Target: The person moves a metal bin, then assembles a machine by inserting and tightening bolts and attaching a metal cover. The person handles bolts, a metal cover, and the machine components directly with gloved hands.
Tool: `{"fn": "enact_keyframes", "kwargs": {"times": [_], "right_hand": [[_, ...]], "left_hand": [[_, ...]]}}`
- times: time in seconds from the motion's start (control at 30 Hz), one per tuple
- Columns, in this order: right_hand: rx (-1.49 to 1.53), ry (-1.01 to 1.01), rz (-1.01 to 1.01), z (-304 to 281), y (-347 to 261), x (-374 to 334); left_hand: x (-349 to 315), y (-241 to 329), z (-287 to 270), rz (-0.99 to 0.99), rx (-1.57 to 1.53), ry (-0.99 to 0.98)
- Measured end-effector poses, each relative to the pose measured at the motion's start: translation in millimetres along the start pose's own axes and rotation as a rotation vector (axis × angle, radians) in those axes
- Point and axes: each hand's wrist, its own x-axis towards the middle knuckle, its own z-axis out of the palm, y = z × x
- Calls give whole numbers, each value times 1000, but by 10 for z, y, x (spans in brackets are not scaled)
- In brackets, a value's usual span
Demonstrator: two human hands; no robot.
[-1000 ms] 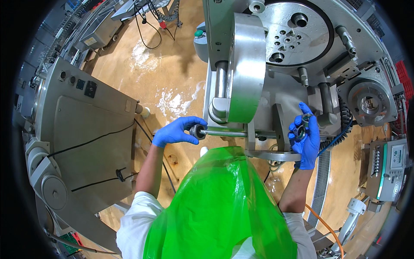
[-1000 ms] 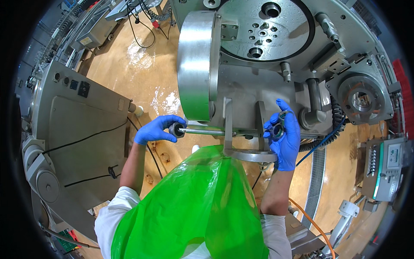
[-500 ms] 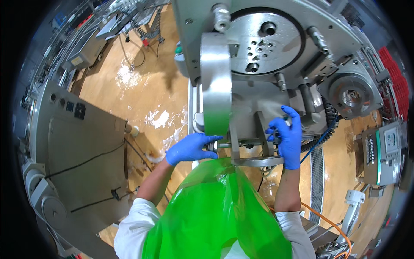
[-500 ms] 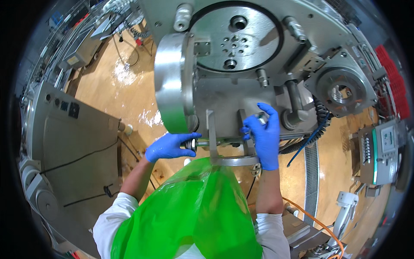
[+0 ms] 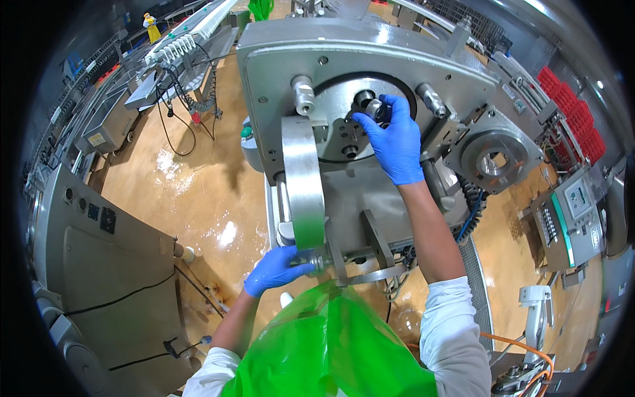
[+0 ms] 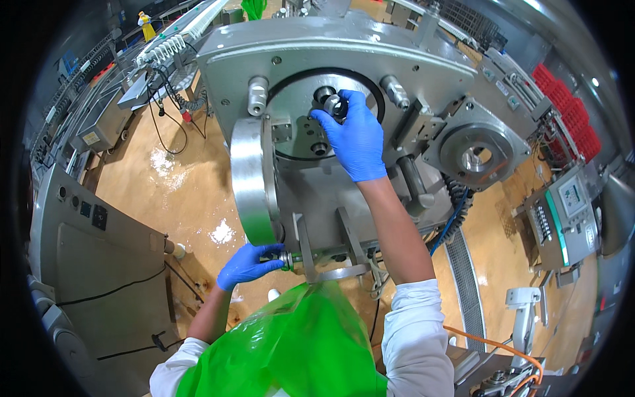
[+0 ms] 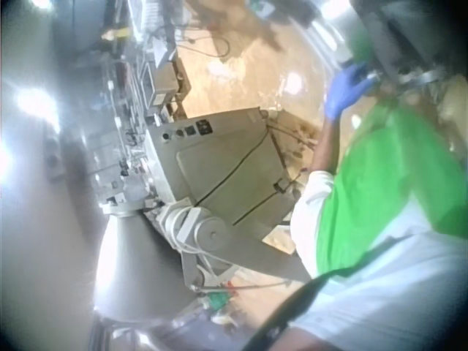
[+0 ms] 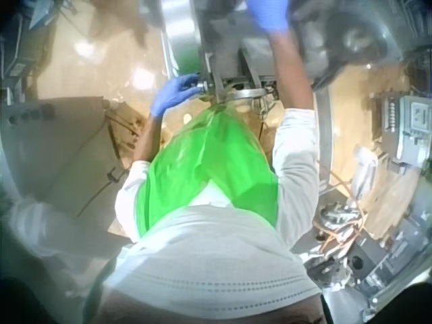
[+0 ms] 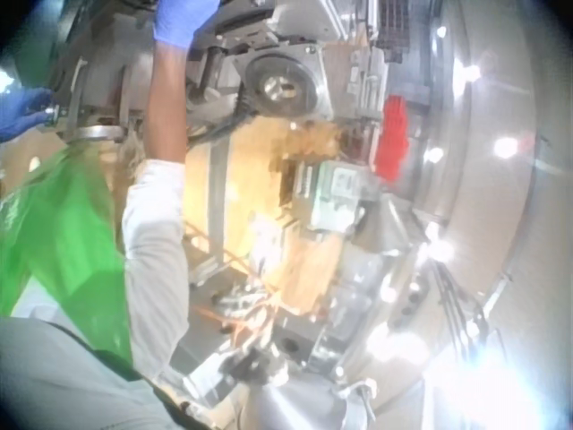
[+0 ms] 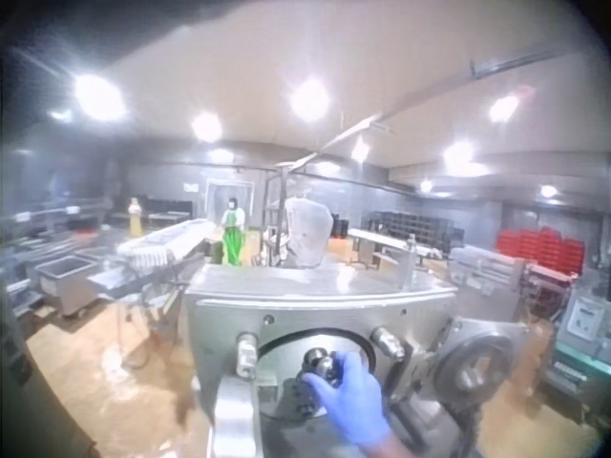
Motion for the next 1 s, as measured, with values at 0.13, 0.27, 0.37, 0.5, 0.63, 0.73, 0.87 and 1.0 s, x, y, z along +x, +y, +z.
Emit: {"fn": "enact_keyframes", "kwargs": {"times": [0.13, 0.27, 0.37, 0.5, 0.63, 0.73, 0.87, 1.0], "right_hand": [[-48, 0, -1, 121, -86, 127], [-111, 90, -127, 234, 9, 98], [-215, 128, -246, 271, 45, 32], [-97, 98, -238, 231, 58, -4], [-1, 98, -282, 184, 71, 10], [-44, 64, -275, 151, 94, 6], [-195, 110, -348, 181, 146, 43], [-174, 150, -370, 221, 285, 23]], "left_hand": [[-33, 62, -29, -6, -19, 24], [0, -107, 1, 60, 60, 66], [13, -89, -35, 59, 124, 60], [30, -34, -53, 62, 84, 45], [34, -48, -61, 54, 107, 35], [13, -77, -57, 45, 112, 56], [-5, -124, -12, 50, 73, 131], [8, -199, 22, 183, -14, 360]]}}
